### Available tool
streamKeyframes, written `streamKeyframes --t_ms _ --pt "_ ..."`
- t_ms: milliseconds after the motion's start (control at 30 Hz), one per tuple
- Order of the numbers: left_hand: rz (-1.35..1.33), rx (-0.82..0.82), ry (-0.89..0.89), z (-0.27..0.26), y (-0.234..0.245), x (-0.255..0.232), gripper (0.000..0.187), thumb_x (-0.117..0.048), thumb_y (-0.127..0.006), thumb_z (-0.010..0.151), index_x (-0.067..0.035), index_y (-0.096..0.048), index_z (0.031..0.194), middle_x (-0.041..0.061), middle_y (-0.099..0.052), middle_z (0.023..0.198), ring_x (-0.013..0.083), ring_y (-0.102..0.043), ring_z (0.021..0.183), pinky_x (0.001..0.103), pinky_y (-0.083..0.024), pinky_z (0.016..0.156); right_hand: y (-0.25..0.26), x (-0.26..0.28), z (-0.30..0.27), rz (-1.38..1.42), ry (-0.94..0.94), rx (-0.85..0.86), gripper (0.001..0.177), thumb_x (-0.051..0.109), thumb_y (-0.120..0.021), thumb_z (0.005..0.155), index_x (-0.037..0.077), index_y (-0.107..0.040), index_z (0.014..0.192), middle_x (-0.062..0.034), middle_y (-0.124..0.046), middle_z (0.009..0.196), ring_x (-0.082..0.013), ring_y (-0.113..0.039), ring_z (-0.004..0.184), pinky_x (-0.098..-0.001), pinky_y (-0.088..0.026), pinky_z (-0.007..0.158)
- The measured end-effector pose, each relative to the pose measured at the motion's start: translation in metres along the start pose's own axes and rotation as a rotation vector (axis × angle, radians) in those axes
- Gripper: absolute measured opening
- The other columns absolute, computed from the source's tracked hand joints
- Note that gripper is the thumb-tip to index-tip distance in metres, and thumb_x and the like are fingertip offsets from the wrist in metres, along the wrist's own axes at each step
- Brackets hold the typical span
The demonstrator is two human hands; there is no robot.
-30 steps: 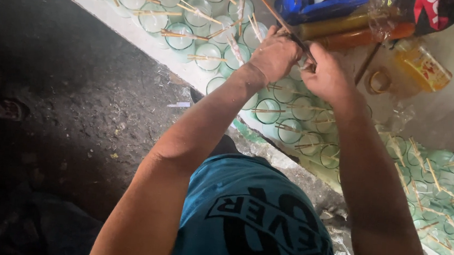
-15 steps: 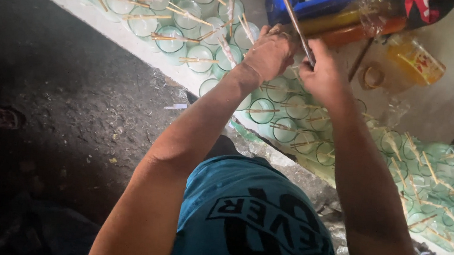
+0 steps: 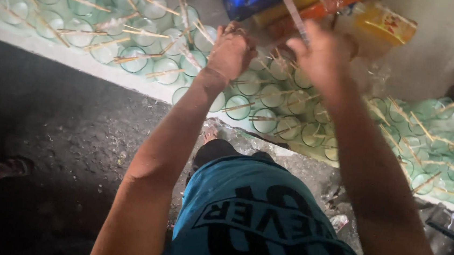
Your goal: Placing candle wicks into glass cups and centering them using wooden sticks in a production setting.
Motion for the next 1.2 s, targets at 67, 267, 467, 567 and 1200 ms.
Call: streamKeyframes --t_ms 67,267,467,567,1200 --pt "-0.025 0.089 0.084 -0.005 0.004 -0.001 0.012 -0.034 -0.072 0.094 -0.024 -0.079 0.096 0.008 -0.071 0.115 0.0295 -0.052 0.122 0.054 -0.028 0.113 0.024 -0.018 -0.017 0.051 -0.165 0.126 0.021 0.025 -0.060 0.113 0.006 -0.058 0.121 -0.0076 -0.056 0.075 -0.0247 -0.056 0.064 -0.0420 -0.046 0.055" --pt "-0.065 -0.036 0.019 -0.031 0.036 -0.025 0.022 -0.023 -0.072 0.094 -0.016 -0.075 0.114 0.009 -0.067 0.130 0.0282 -0.050 0.126 0.045 -0.031 0.111 0.055 -0.089 -0.071 -0.035 0.175 -0.250 0.048 0.026 -0.076 0.122 0.001 -0.052 0.089 -0.0143 -0.053 0.075 -0.0264 -0.046 0.065 -0.0447 -0.039 0.063" --pt "-0.105 -0.239 -0.162 -0.109 0.078 -0.082 0.031 -0.008 -0.075 0.089 -0.009 -0.061 0.117 0.012 -0.065 0.126 0.0402 -0.053 0.122 0.055 -0.042 0.093 0.042 -0.129 -0.131 0.082 -0.086 -0.111 0.016 0.013 -0.074 0.104 0.000 -0.067 0.109 -0.0147 -0.065 0.089 -0.0284 -0.057 0.074 -0.0442 -0.043 0.068" --pt "-0.182 -0.297 -0.158 -0.151 0.072 -0.090 0.030 -0.012 -0.075 0.095 -0.005 -0.068 0.123 0.013 -0.070 0.126 0.0382 -0.056 0.123 0.055 -0.045 0.099 0.032 -0.149 -0.150 0.099 -0.155 -0.129 0.019 0.013 -0.069 0.097 0.000 -0.067 0.110 -0.0159 -0.063 0.086 -0.0313 -0.061 0.078 -0.0466 -0.044 0.073" --pt "-0.162 -0.531 0.011 -0.240 0.025 -0.094 0.020 -0.017 -0.077 0.092 -0.008 -0.076 0.110 0.007 -0.075 0.109 0.0376 -0.060 0.124 0.046 -0.044 0.101 -0.101 -0.114 -0.032 -0.093 -0.065 0.135 0.051 0.023 -0.071 0.092 0.020 -0.056 0.141 -0.0157 -0.076 0.102 -0.0420 -0.073 0.096 -0.0585 -0.058 0.081"
Point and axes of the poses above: each hand's wrist, its own z-axis towards the middle knuckle, its own y-axis out of the back of the hand, x = y × z, the point moved 8 cm from there along z, towards the middle knuckle
